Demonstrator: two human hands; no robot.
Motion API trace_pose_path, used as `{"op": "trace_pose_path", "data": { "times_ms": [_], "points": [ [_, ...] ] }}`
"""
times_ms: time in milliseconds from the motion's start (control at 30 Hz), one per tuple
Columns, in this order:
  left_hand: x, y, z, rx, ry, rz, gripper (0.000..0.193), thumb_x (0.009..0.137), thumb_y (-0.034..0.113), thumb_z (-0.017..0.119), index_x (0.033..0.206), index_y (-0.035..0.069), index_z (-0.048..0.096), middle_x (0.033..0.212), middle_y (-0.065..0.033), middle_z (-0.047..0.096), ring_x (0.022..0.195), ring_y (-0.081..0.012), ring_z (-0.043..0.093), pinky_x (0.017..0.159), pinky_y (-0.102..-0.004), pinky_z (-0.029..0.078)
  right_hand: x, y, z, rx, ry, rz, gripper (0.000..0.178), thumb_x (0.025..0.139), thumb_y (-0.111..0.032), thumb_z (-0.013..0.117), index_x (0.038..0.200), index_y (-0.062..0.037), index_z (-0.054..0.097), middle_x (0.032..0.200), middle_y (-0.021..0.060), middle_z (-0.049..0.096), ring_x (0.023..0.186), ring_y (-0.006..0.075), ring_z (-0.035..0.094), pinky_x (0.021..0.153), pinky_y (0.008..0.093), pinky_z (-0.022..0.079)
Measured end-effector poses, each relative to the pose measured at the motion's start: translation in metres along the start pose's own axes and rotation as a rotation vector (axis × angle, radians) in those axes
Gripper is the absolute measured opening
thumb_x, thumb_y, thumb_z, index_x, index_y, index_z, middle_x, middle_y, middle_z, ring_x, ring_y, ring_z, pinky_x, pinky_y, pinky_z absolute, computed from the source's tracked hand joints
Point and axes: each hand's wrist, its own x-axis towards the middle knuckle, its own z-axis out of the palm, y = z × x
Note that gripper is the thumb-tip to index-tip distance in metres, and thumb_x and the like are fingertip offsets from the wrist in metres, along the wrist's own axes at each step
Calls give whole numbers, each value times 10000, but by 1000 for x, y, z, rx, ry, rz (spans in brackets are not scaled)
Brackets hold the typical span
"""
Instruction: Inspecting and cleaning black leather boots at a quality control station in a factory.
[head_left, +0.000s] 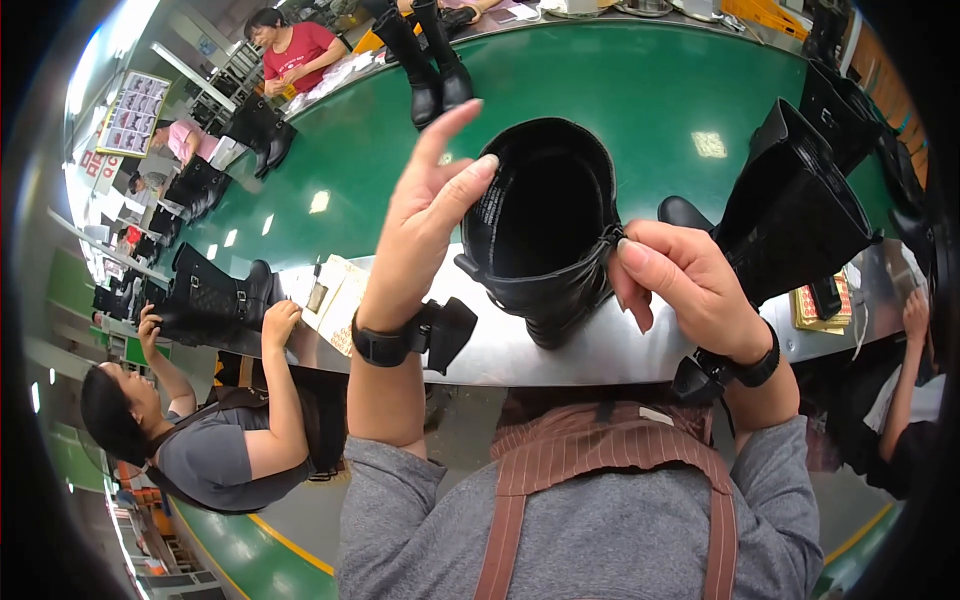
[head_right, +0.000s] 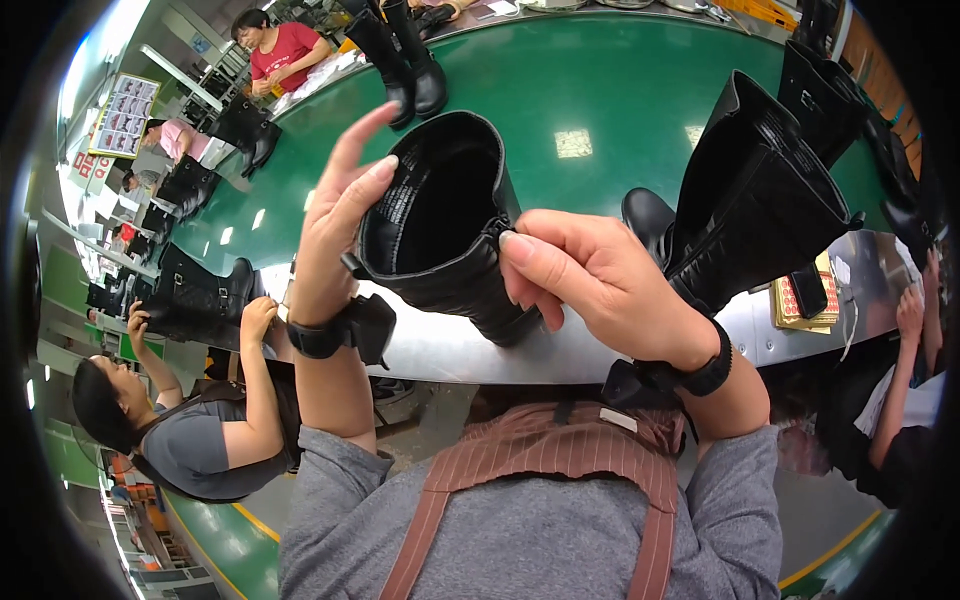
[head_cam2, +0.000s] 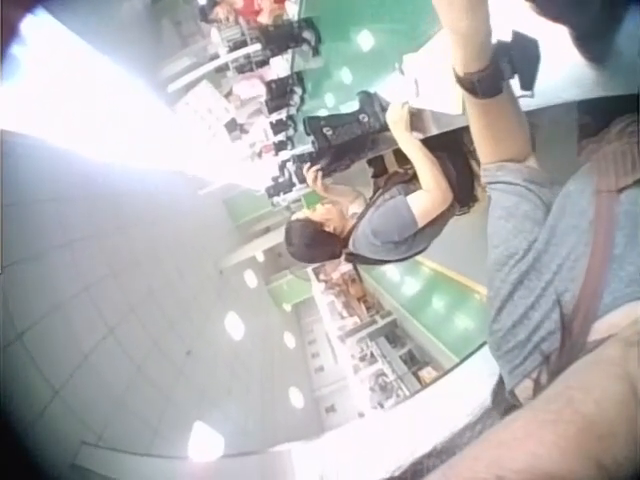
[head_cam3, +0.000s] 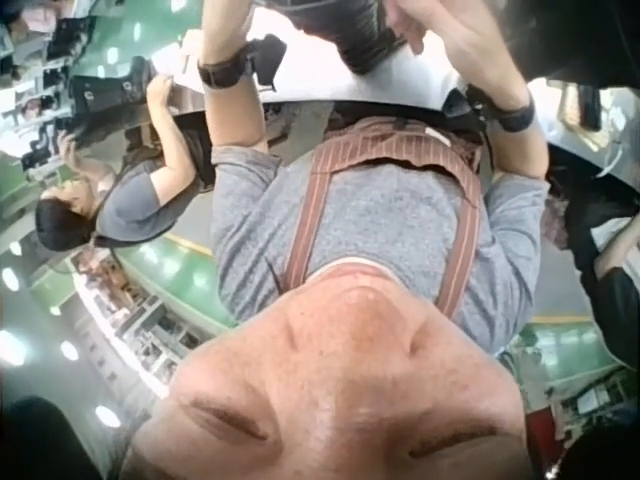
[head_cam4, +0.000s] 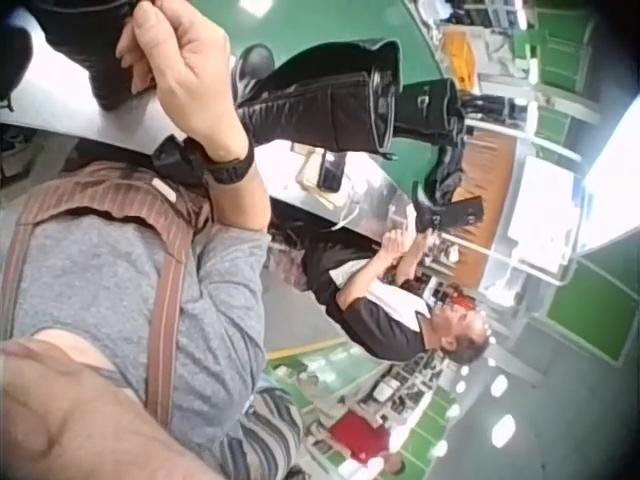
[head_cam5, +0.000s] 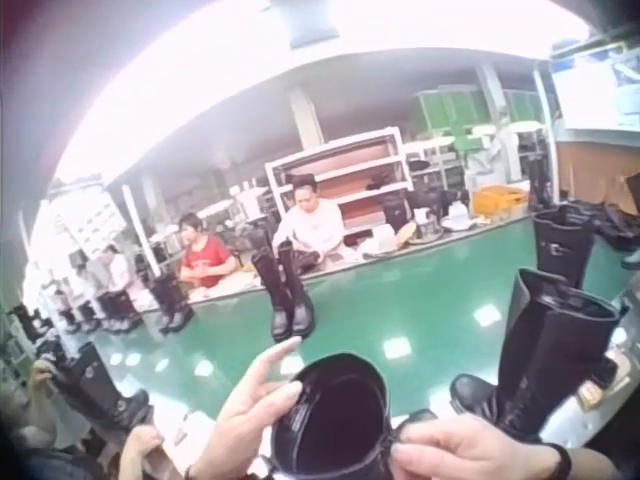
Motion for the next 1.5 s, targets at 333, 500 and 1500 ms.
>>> {"op": "trace_pose_path", "data": {
  "times_ms": [333,500,1500],
  "points": [
    [-12,-1,18,-520,0,23,553,956,55,434,1464,40,218,1080,-77,608,980,-71,572,863,-241,470,-2,7,2,-11,-49,-81,355,1007,-248,435,774,-8,553,704,16,538,563,72,507,529,212,410],
    [-12,-1,19,-595,1,-26,542,963,66,436,1461,46,223,995,-66,626,864,-69,598,799,-214,483,-1,10,0,5,-43,-84,347,1007,-232,431,775,-2,547,694,23,531,560,72,509,528,214,401],
    [-23,3,17,-25,627,289,540,839,44,431,1352,-97,342,675,38,350,616,-49,329,572,-187,284,-113,-71,-28,-774,77,-923,215,796,50,583,991,-18,641,921,60,565,685,72,479,547,197,354]
  ]
}}
